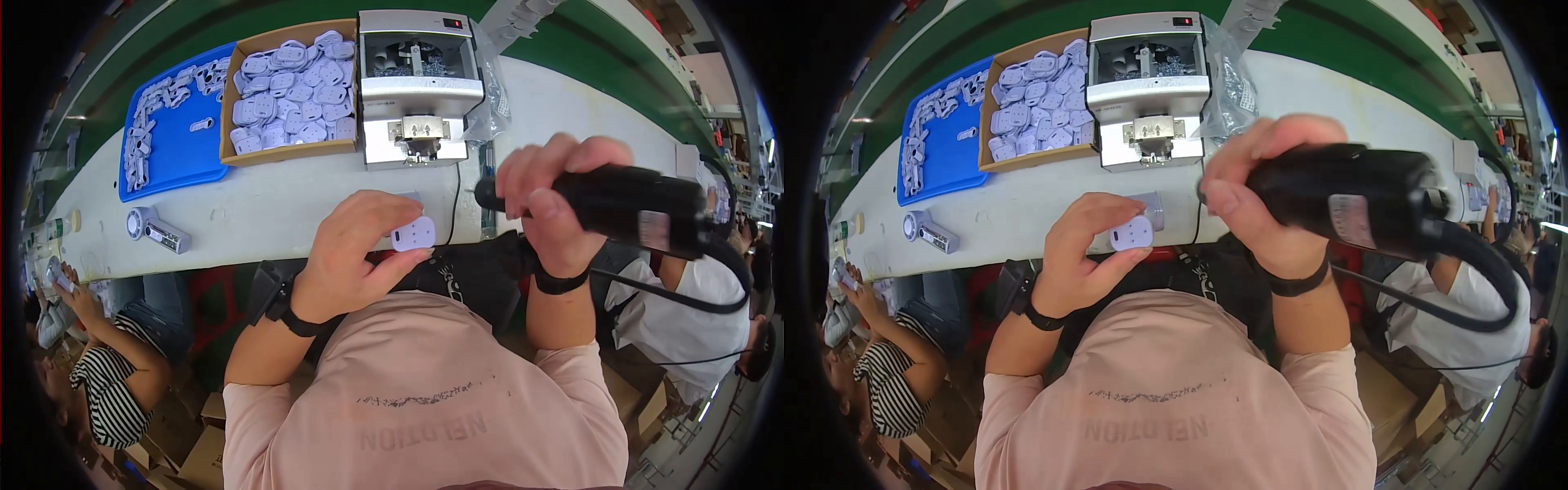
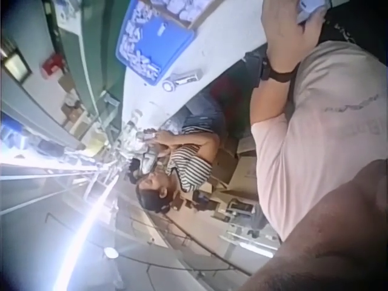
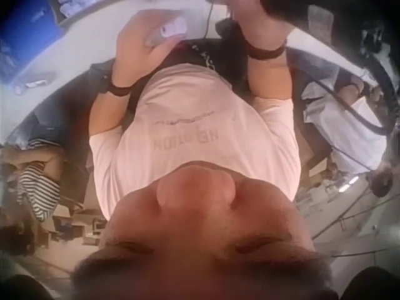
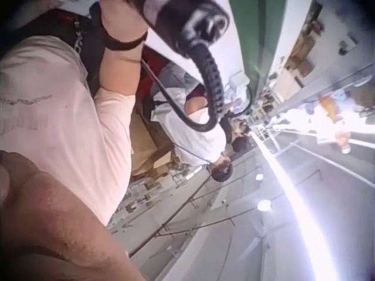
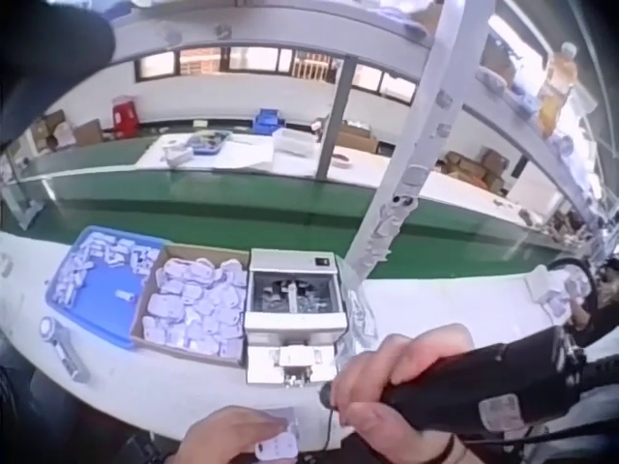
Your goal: The person assembles a handheld fan by fitting a white plastic cover onto the fan body and driving a screw into the casing with a power screwdriver. They repeat this process multiple times, occasionally using a small tool to adjust internal components before securing the cover.
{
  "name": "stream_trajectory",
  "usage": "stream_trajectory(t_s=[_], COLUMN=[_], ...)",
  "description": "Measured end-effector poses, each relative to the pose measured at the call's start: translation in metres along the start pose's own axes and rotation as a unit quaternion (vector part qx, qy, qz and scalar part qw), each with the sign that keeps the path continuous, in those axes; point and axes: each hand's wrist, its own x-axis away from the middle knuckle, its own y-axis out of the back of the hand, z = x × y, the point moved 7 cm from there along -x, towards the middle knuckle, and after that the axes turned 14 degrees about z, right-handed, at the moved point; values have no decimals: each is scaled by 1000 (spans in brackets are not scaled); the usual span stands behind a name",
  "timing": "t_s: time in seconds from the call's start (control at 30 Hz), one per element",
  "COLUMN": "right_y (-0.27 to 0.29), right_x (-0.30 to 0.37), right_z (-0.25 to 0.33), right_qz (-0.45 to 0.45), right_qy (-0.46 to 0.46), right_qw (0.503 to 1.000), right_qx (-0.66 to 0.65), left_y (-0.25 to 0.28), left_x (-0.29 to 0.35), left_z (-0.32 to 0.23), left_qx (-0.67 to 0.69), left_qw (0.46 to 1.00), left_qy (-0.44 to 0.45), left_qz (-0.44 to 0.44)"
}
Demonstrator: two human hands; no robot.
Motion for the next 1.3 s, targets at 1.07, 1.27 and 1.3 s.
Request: stream_trajectory(t_s=[1.07,1.27,1.3], right_y=[-68,-71,-72], right_x=[-50,-50,-49], right_z=[23,21,20], right_qz=[118,105,112], right_qy=[-15,-33,-31], right_qw=[992,992,991], right_qx=[28,56,60], left_y=[-2,-2,-2], left_x=[1,-2,-3], left_z=[10,10,9], left_qx=[107,80,74], left_qw=[992,996,996], left_qy=[59,32,27], left_qz=[-42,-37,-35])
